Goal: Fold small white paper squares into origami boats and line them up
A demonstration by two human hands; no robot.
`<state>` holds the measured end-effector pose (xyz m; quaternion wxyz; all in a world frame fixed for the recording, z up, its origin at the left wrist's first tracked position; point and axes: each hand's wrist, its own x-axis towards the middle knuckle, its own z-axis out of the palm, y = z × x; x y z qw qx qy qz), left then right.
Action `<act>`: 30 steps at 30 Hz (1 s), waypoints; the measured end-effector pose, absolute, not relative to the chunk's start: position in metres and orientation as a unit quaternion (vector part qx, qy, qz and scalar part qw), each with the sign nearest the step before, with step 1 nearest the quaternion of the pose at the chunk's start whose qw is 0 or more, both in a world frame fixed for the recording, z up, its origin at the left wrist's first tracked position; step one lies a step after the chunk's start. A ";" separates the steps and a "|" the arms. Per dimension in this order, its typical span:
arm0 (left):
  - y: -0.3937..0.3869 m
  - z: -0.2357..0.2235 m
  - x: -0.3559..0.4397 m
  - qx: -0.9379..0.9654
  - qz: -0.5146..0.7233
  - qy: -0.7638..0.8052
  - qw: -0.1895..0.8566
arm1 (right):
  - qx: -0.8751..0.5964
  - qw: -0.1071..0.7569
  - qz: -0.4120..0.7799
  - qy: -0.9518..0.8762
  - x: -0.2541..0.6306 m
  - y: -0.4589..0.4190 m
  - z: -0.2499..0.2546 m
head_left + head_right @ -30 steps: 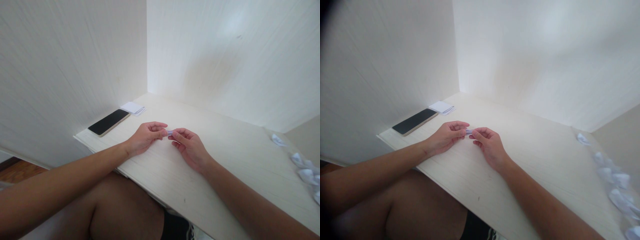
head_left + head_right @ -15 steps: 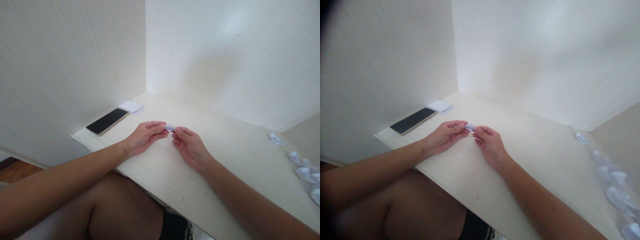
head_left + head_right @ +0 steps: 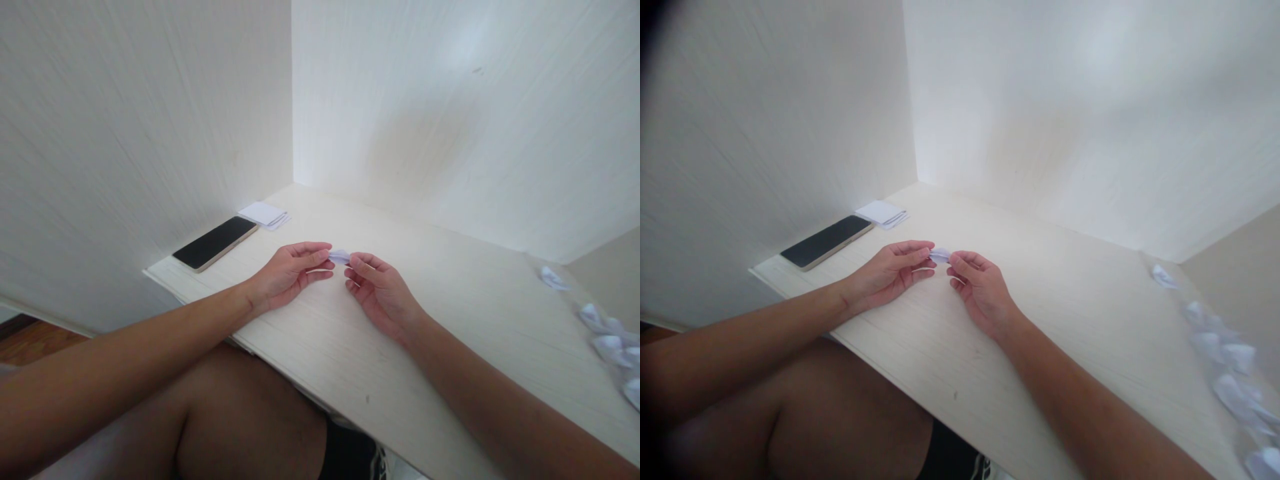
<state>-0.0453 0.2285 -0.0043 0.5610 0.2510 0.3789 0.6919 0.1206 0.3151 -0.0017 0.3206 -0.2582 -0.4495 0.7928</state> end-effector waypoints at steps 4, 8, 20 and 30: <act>0.228 -0.003 -0.045 0.253 0.684 0.377 0.571 | -0.254 0.313 0.796 -0.451 0.121 0.315 -0.002; 0.228 -0.003 -0.045 0.259 0.674 0.382 0.577 | -0.252 0.308 0.798 -0.452 0.121 0.316 -0.002; 0.228 -0.001 -0.043 0.290 0.701 0.383 0.528 | -0.237 0.267 0.826 -0.437 0.122 0.311 0.002; 0.226 0.001 -0.042 0.295 0.675 0.359 0.573 | -0.218 0.250 0.850 -0.410 0.124 0.312 0.002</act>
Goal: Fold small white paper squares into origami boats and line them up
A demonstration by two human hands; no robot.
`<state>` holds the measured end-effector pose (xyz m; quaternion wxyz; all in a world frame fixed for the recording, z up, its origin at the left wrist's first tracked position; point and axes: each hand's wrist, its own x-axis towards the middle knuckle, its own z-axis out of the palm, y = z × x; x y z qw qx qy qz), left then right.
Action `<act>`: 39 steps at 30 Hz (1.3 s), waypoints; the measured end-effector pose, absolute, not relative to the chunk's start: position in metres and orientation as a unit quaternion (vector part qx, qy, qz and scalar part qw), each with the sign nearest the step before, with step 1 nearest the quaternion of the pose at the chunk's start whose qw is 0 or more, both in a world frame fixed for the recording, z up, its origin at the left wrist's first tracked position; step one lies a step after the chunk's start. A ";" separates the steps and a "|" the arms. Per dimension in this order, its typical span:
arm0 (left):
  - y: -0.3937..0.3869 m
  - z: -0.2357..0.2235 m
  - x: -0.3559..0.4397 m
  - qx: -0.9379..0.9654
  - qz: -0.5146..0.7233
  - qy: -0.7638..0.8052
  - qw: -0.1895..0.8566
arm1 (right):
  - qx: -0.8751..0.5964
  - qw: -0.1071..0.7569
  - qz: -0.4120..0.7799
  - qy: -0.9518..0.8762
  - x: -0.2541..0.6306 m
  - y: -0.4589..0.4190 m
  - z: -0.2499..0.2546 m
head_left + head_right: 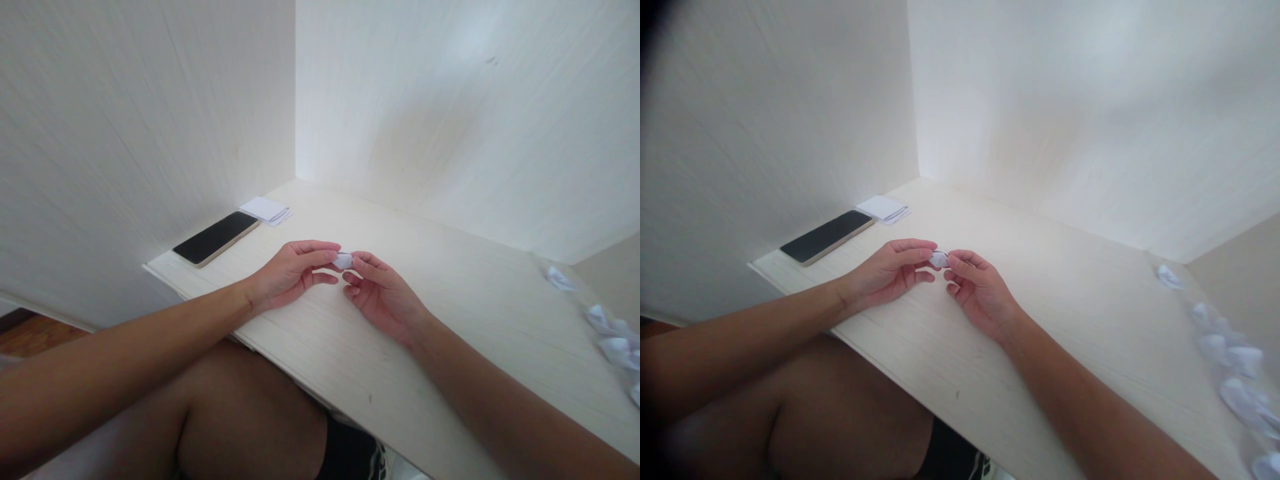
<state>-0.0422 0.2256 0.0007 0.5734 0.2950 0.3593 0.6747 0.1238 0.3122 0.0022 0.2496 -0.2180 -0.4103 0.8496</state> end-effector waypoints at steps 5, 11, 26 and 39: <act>0.225 0.001 -0.049 0.283 0.661 0.360 0.595 | -0.209 0.255 0.846 -0.418 0.123 0.313 0.000; 0.226 0.001 -0.057 0.289 0.639 0.357 0.616 | -0.206 0.249 0.846 -0.425 0.124 0.314 -0.001; 0.225 -0.004 -0.065 0.316 0.617 0.376 0.615 | -0.214 0.271 0.827 -0.444 0.123 0.312 -0.001; 0.225 0.000 -0.073 0.317 0.561 0.416 0.642 | -0.241 0.265 0.804 -0.475 0.122 0.312 -0.001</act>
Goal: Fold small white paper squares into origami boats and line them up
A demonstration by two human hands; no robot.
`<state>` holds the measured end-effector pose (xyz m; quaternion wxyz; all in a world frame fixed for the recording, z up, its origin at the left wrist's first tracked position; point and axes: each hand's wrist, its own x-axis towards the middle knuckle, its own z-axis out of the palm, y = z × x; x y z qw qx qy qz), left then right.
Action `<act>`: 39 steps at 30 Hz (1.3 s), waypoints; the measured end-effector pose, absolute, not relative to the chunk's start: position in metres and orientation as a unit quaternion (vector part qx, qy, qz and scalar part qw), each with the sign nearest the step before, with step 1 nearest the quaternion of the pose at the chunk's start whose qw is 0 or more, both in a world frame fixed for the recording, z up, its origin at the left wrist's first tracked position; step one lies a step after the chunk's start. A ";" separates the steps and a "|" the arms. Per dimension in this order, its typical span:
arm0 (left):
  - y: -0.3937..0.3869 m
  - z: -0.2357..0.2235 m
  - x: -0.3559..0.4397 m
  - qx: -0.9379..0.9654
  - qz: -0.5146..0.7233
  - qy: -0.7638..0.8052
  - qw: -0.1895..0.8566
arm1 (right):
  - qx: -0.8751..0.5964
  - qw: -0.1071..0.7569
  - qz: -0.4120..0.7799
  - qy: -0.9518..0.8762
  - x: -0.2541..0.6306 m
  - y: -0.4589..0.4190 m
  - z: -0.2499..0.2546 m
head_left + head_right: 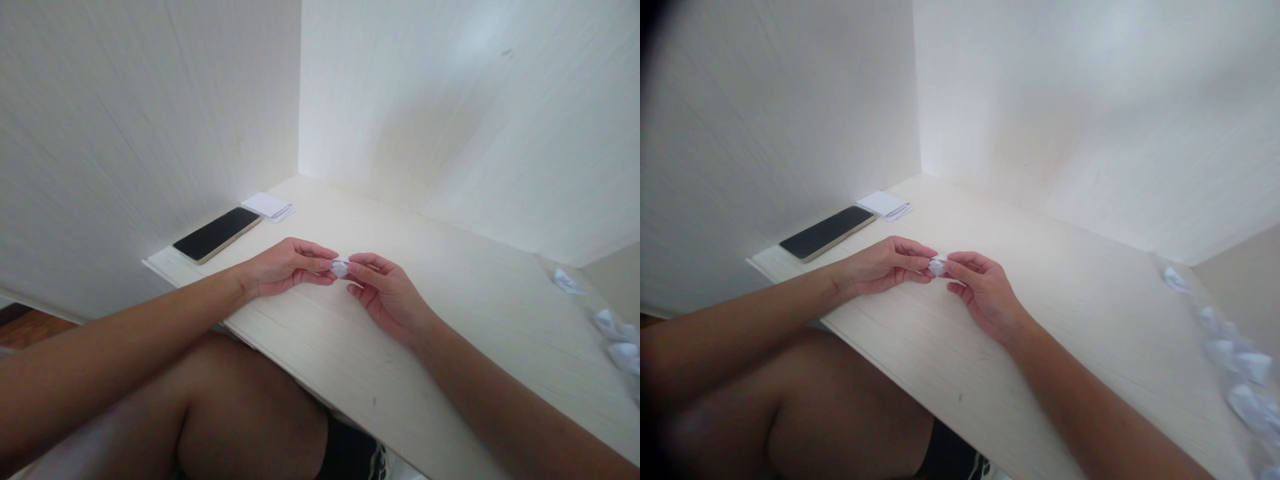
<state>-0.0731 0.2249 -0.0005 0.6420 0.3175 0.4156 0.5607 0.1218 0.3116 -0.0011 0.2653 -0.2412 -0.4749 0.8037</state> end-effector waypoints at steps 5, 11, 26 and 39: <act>0.225 0.000 -0.072 0.330 0.569 0.425 0.622 | -0.248 0.267 0.795 -0.486 0.121 0.311 -0.001; 0.222 0.003 -0.070 0.344 0.572 0.442 0.599 | -0.257 0.275 0.771 -0.514 0.121 0.309 -0.002; 0.220 0.005 -0.068 0.418 0.553 0.496 0.523 | -0.264 0.310 0.718 -0.565 0.119 0.308 -0.006; 0.222 0.009 -0.061 0.476 0.536 0.555 0.422 | -0.280 0.326 0.653 -0.624 0.119 0.304 -0.006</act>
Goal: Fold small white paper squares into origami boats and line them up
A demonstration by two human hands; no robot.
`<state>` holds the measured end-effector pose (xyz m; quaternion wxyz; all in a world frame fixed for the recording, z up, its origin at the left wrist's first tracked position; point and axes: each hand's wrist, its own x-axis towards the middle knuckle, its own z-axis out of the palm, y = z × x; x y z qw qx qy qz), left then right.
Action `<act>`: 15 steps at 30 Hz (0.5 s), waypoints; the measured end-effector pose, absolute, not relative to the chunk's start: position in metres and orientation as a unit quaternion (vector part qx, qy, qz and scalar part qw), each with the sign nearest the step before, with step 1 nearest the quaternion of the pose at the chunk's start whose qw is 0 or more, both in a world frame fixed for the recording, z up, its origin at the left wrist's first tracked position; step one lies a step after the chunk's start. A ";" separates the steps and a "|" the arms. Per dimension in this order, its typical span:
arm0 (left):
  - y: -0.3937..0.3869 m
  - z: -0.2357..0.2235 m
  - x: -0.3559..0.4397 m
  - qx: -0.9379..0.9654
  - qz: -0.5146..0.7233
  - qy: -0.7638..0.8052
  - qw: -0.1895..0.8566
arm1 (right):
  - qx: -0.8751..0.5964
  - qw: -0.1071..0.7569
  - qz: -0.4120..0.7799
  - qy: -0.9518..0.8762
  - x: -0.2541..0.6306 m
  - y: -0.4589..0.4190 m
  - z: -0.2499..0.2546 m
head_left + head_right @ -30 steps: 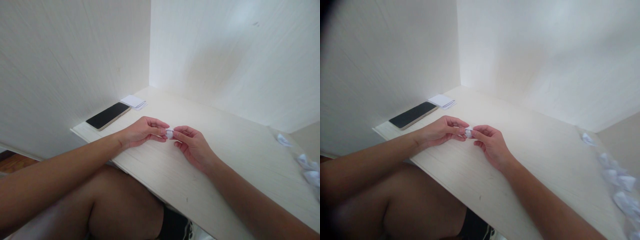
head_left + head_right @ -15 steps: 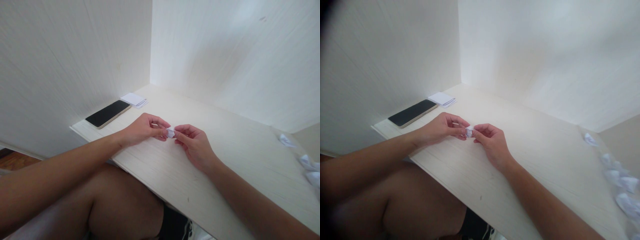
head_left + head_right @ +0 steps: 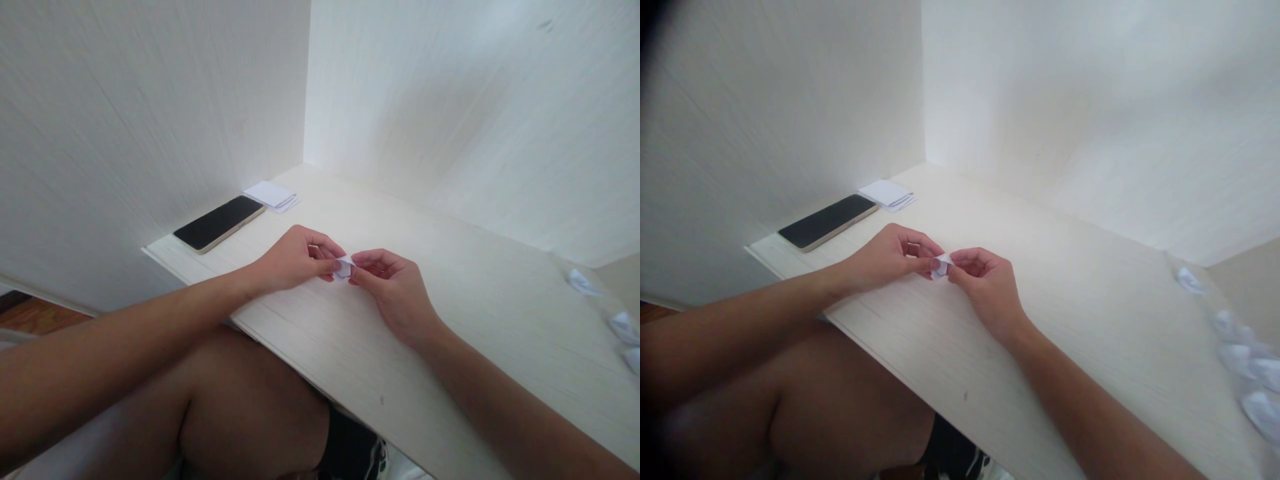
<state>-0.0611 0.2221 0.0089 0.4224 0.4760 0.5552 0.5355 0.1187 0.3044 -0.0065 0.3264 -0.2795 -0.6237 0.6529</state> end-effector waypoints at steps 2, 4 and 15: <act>0.223 0.007 -0.059 0.476 0.538 0.565 0.406 | -0.284 0.330 0.633 -0.640 0.119 0.304 -0.006; 0.224 0.005 -0.057 0.475 0.538 0.579 0.388 | -0.292 0.332 0.624 -0.644 0.119 0.304 -0.005; 0.222 0.013 -0.055 0.430 0.535 0.595 0.419 | -0.318 0.343 0.610 -0.639 0.120 0.301 -0.003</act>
